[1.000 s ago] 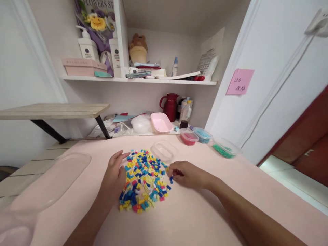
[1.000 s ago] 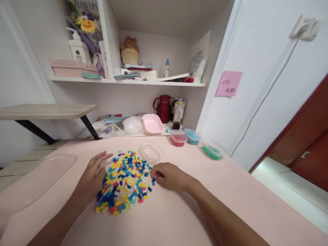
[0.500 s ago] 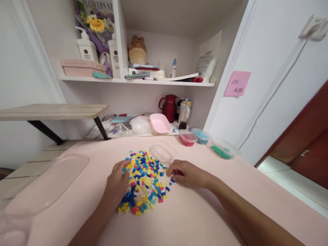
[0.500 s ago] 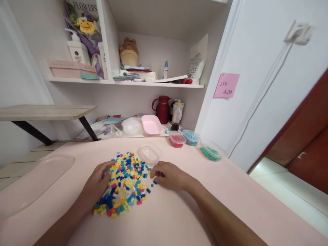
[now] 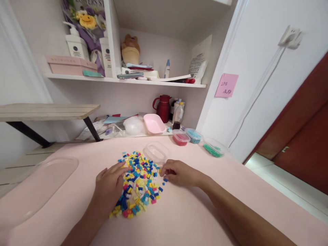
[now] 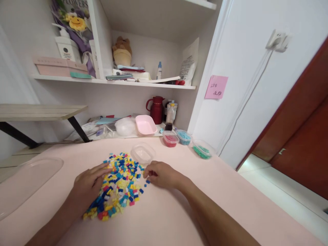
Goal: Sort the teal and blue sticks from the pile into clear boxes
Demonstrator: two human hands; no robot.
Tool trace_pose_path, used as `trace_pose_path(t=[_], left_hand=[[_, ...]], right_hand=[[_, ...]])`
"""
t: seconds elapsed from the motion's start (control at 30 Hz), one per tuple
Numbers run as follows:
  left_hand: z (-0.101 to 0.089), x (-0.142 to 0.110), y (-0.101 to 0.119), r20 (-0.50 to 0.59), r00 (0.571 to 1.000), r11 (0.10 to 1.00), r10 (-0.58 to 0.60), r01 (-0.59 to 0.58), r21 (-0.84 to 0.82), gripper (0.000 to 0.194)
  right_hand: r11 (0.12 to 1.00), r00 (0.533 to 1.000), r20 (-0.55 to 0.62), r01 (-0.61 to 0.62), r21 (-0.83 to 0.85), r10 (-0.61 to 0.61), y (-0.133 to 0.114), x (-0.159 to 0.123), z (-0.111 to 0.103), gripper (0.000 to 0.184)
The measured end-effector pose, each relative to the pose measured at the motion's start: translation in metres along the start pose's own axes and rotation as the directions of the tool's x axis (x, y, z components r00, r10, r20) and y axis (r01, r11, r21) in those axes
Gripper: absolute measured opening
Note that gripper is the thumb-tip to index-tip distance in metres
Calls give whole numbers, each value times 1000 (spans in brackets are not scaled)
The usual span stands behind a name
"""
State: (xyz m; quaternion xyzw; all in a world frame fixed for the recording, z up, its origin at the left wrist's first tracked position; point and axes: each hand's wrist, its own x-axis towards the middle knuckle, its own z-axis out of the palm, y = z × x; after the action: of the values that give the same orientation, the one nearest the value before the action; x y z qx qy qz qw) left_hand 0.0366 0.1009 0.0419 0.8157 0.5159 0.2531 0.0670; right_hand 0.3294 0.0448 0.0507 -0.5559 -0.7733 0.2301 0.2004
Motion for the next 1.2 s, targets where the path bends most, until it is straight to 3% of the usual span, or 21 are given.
trace_pose_path(t=[0.13, 0.27, 0.37, 0.47, 0.63, 0.77, 0.9, 0.97, 1.07, 1.2], left_hand=[[-8, -4, 10, -64, 993, 995, 96, -97, -12, 43], [0, -11, 15, 54, 975, 976, 213, -215, 38, 52], [13, -16, 8, 203, 967, 982, 152, -171, 76, 64], [23, -18, -3, 256, 965, 989, 51, -84, 119, 66], [25, -17, -7, 164, 985, 985, 54, -79, 151, 60], [21, -15, 2, 89, 983, 976, 163, -174, 134, 57], [20, -14, 3, 96, 921, 915, 377, -387, 114, 56], [23, -14, 0, 137, 894, 892, 427, -441, 95, 57], [29, -16, -5, 173, 892, 897, 419, -436, 75, 56], [20, -13, -1, 126, 934, 941, 333, -337, 8, 50]], right_hand=[[999, 999, -2, 48, 10, -48, -4, 0, -1, 26], [993, 994, 15, 112, 47, -113, -9, 1, 3, 25], [993, 993, 25, 118, 20, -119, -10, 1, 5, 27], [996, 995, 36, 87, 20, -88, -10, -1, 3, 32], [995, 996, 82, 36, 92, -44, -12, -5, -6, 30], [991, 994, 103, 28, 127, -42, -14, -4, -5, 22], [996, 994, 109, 13, 90, -23, -15, -2, -2, 20], [997, 993, 112, 16, 74, -24, -16, -2, -2, 20], [997, 993, 113, 38, 63, -45, -17, -3, -4, 19], [995, 990, 112, 78, 57, -84, -15, -3, -4, 20]])
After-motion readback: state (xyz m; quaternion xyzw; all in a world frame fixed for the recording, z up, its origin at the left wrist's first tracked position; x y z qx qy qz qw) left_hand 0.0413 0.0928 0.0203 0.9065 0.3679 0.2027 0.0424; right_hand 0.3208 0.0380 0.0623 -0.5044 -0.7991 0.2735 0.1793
